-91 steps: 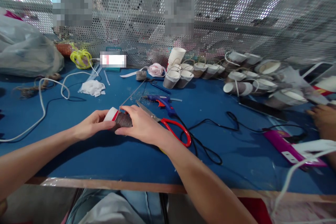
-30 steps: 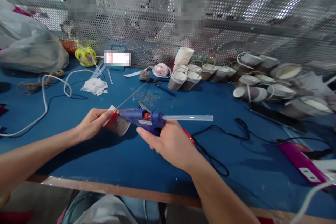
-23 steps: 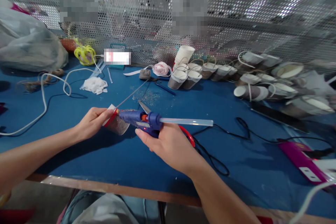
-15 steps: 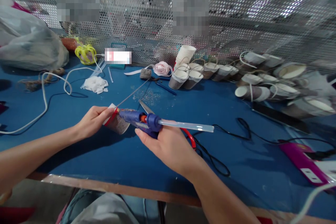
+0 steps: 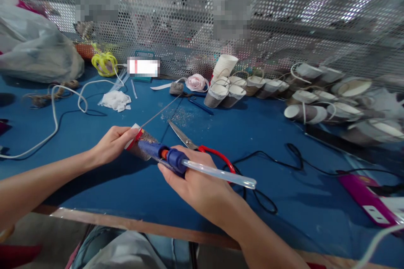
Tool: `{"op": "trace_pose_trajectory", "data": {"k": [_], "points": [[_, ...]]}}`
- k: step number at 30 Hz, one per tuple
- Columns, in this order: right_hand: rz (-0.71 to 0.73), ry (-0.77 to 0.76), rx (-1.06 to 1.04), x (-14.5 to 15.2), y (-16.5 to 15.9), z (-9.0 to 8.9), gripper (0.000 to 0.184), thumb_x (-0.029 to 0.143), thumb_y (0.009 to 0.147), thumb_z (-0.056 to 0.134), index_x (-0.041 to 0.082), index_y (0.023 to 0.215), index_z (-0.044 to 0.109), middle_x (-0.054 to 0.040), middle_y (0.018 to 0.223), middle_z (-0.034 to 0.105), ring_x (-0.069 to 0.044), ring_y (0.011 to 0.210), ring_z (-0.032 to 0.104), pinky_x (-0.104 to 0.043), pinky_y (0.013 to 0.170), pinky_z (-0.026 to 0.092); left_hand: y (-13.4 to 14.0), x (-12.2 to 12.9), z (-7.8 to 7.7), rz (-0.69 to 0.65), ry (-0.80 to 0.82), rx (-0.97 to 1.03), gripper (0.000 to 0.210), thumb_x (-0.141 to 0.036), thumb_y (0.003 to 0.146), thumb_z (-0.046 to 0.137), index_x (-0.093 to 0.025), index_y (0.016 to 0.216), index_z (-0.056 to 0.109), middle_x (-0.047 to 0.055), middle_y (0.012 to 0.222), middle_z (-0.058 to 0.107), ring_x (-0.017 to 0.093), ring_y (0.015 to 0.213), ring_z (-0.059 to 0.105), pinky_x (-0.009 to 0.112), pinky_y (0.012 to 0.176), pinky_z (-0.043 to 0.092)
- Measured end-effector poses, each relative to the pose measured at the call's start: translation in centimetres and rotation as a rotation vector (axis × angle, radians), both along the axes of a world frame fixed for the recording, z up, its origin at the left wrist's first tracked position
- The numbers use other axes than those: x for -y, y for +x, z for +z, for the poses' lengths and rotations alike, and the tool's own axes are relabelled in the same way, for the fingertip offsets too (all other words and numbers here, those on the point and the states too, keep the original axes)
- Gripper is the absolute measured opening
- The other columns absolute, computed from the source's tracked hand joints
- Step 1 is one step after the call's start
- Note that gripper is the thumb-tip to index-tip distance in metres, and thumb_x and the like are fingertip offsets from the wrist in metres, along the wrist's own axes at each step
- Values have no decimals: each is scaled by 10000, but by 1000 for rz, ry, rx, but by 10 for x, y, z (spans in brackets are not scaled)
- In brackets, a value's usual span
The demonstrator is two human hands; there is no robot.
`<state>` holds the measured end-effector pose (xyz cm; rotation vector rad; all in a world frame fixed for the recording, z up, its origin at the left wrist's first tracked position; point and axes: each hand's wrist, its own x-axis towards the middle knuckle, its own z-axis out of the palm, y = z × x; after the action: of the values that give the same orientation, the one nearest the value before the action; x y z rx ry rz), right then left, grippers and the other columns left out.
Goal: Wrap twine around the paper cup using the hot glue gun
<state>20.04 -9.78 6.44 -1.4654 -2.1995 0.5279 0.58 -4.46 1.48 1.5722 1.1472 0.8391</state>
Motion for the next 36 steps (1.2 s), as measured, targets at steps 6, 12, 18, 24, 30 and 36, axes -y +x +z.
{"op": "trace_pose_trajectory", "data": {"k": [6,12,18,24,30,36], "points": [[29,-4,15,0,0,-2,133,307,747,501,225,643,514,37,562,574,-108,481,515,-218,486,407,0,0,0,12,-3,-18,425,-391,794,354,-93,654,623,-8,528,563,86,487,458,177,494,347],[-46,5,13,-1,0,0,121,305,723,520,229,629,520,37,569,596,-121,504,541,-227,509,429,-1,0,-1,20,52,-70,431,-409,790,359,-91,662,620,-18,512,528,86,484,431,182,486,325],[-46,17,7,0,0,0,121,303,728,518,230,632,516,30,579,601,-133,515,551,-235,518,433,-1,0,-1,11,42,-61,430,-412,792,355,-93,682,622,-13,527,545,89,490,444,181,497,340],[21,6,19,-1,2,0,163,301,733,512,222,592,485,42,528,561,-109,466,506,-216,475,410,-2,-1,-3,4,23,-55,443,-416,795,346,-81,703,621,1,548,543,98,511,450,191,512,359],[12,-6,35,-1,1,1,159,307,732,513,222,600,490,43,533,572,-112,464,512,-220,481,415,-2,-1,-3,-6,37,-62,444,-422,795,340,-82,687,604,-3,541,509,88,502,414,192,508,346],[-40,75,115,-6,7,-1,247,343,718,512,227,510,445,14,514,561,-163,589,569,-254,537,425,-4,-2,-6,-9,84,-102,432,-430,791,337,-97,593,528,-30,509,378,72,485,327,192,476,299]]}}
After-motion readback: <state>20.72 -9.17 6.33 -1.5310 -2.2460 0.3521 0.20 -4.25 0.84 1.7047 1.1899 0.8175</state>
